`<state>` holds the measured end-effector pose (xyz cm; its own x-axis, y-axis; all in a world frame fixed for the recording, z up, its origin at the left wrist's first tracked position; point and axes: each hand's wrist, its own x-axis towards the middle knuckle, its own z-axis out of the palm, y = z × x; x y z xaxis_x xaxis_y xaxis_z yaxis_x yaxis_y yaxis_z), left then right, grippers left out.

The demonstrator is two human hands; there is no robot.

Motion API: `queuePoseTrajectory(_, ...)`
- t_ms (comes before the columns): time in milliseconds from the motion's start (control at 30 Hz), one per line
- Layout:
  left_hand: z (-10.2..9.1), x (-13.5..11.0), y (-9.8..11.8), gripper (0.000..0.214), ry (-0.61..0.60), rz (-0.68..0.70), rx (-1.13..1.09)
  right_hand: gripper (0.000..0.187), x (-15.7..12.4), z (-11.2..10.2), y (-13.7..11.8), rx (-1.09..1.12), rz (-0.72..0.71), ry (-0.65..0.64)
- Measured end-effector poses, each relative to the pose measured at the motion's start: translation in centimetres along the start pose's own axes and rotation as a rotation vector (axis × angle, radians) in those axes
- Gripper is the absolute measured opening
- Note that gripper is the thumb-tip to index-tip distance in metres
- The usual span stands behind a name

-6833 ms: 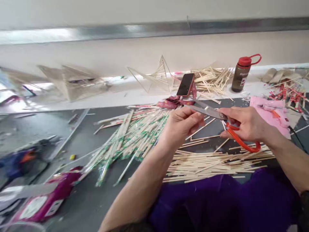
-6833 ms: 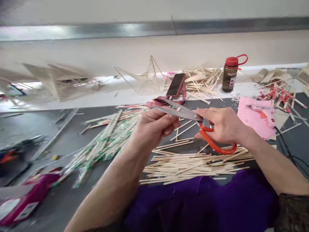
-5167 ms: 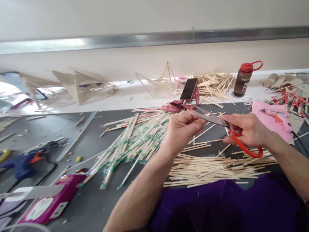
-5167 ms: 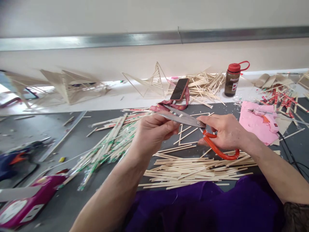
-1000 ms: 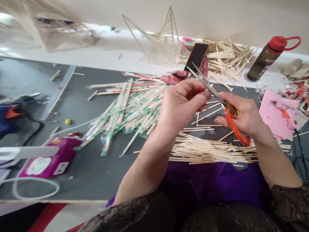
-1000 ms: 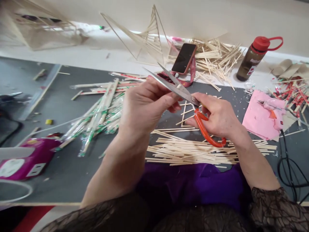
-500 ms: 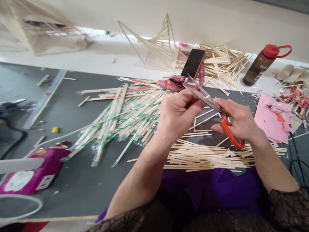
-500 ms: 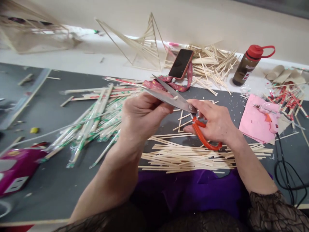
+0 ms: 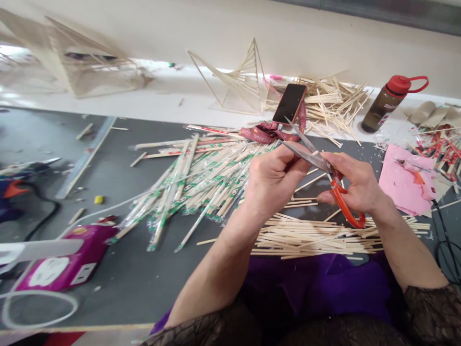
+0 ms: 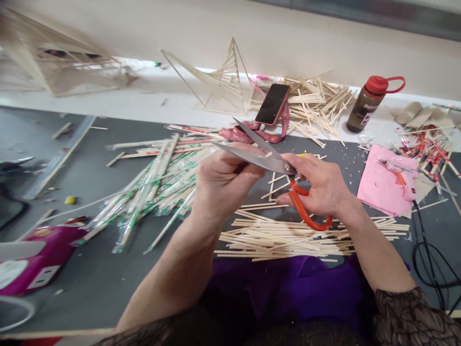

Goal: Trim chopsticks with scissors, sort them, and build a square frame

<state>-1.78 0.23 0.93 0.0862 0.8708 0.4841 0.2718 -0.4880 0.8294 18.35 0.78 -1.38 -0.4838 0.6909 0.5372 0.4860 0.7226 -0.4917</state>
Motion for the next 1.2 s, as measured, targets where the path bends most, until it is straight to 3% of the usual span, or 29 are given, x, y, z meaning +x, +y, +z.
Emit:
queuePoseTrajectory(200, 0.1, 0.1, -0.5, 0.012, -0.01, -0.089, -0.083, 0.063, -0.1, 0.0, 0.4, 0.03, 0.021, -0.021)
queuePoseTrajectory(600, -0.6, 0.7, 0.2, 0.029, -0.174, -0.379, -0.488, 0.061, 0.1, -0.8, -0.3, 0.091, -0.005, -0.049)
queuePoseTrajectory(833, -0.9, 0.9, 0.3, 0.026, -0.26, -0.505, -0.635, 0.064, 0.2, -1.5, -0.4, 0.071, -0.038, -0.058)
queuePoseTrajectory(1100, -1.0, 1.3, 0.1, 0.036, -0.466, -0.619, -0.784, 0.058, 0.3, -2.9, -1.3, 0.026, -0.027, -0.134)
queuePoseTrajectory(1200, -0.7, 1.1, 0.3, 0.032, -0.389, -0.574, -0.748, 0.059, 0.3, -3.3, -1.5, -0.029, 0.003, -0.147)
